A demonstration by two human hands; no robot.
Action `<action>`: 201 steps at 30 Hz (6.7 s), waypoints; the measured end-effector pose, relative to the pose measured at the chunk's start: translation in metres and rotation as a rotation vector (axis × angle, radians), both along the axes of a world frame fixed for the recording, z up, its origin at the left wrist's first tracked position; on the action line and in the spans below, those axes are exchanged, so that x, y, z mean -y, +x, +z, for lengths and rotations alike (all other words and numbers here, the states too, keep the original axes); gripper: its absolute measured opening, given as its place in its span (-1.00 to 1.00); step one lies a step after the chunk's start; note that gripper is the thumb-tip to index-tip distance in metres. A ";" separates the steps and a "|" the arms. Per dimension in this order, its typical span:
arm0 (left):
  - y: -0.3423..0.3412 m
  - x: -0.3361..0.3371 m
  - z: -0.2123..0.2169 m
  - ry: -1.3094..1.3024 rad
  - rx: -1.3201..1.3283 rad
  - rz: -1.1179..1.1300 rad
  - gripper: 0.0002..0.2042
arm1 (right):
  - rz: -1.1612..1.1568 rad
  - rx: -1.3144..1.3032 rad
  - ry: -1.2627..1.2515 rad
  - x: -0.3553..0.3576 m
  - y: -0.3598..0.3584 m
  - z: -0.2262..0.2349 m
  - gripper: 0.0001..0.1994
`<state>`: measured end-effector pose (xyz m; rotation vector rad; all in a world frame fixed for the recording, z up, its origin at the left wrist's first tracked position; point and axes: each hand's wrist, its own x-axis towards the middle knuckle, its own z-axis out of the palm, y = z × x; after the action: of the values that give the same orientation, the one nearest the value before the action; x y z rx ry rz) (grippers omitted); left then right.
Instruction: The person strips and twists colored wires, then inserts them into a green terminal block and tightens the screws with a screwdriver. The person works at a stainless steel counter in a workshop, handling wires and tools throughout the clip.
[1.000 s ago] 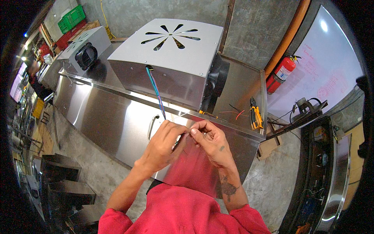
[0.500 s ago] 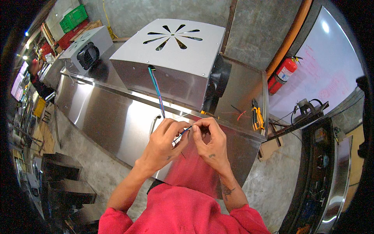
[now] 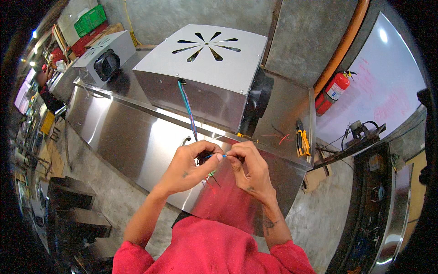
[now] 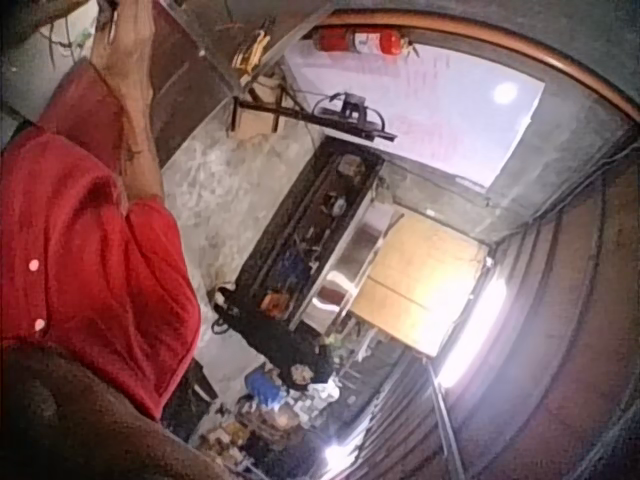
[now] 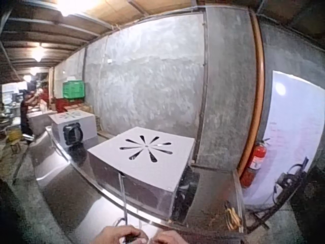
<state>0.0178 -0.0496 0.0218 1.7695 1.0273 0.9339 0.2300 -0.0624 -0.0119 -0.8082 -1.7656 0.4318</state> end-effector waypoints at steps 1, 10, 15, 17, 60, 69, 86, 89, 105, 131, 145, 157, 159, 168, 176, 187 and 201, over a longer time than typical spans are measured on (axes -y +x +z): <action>-0.002 -0.001 0.003 -0.090 0.009 -0.010 -0.78 | 0.010 0.020 0.042 -0.002 0.001 -0.002 -0.75; -0.009 -0.011 0.006 -0.285 0.054 -0.057 -0.75 | -0.035 -0.081 -0.040 -0.007 -0.008 -0.015 -0.68; -0.002 -0.006 -0.012 -0.052 0.058 0.071 -0.80 | 0.081 -0.441 -0.647 -0.001 -0.008 -0.015 -0.74; -0.001 0.000 -0.004 0.033 -0.042 0.089 -0.82 | 0.130 -0.443 -0.714 0.004 -0.006 -0.014 -0.74; 0.000 -0.001 -0.011 0.172 -0.021 0.064 -0.86 | -0.034 -0.312 -0.350 0.004 -0.020 -0.020 -0.83; 0.001 0.000 -0.011 0.160 -0.065 0.059 -0.88 | -0.034 -0.199 -0.330 0.004 -0.014 -0.007 -0.81; 0.006 0.005 -0.016 -0.054 0.142 0.131 -0.81 | -0.238 -0.276 -0.163 0.005 -0.032 -0.025 -0.84; 0.005 0.005 -0.018 -0.051 0.147 0.152 -0.83 | -0.171 -0.435 -0.272 0.006 -0.037 -0.033 -0.85; -0.020 0.003 -0.012 -0.168 0.161 0.218 -0.81 | -0.157 -0.116 -0.532 0.008 -0.028 -0.039 -0.75; -0.049 -0.005 -0.052 0.388 -0.421 0.115 -0.85 | -0.310 0.435 -0.379 0.035 -0.101 -0.221 -0.54; -0.050 0.006 -0.042 0.414 -0.413 0.120 -0.82 | -0.180 -0.271 -0.334 0.020 -0.072 -0.104 -0.60; -0.044 0.009 -0.033 0.533 -0.500 0.060 -0.81 | -0.156 -0.227 -0.313 0.022 -0.064 -0.083 -0.62; -0.044 0.009 -0.032 0.529 -0.499 0.052 -0.82 | -0.147 -0.229 -0.300 0.022 -0.064 -0.084 -0.63; -0.043 0.009 -0.032 0.533 -0.516 0.009 -0.81 | -0.137 -0.236 -0.325 0.023 -0.063 -0.082 -0.64; -0.043 0.008 -0.034 0.532 -0.523 0.018 -0.80 | -0.127 -0.221 -0.330 0.024 -0.063 -0.081 -0.65; -0.042 0.007 -0.037 0.546 -0.533 0.007 -0.79 | -0.095 -0.208 -0.320 0.024 -0.063 -0.078 -0.66; -0.041 0.008 -0.034 0.527 -0.616 -0.016 -0.84 | -0.097 -0.113 -0.243 0.024 -0.061 -0.078 -0.64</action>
<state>-0.0230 -0.0573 -0.0125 2.6049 1.2052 0.6940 0.1692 -0.0864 -0.0903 -1.0156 -1.5814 0.6229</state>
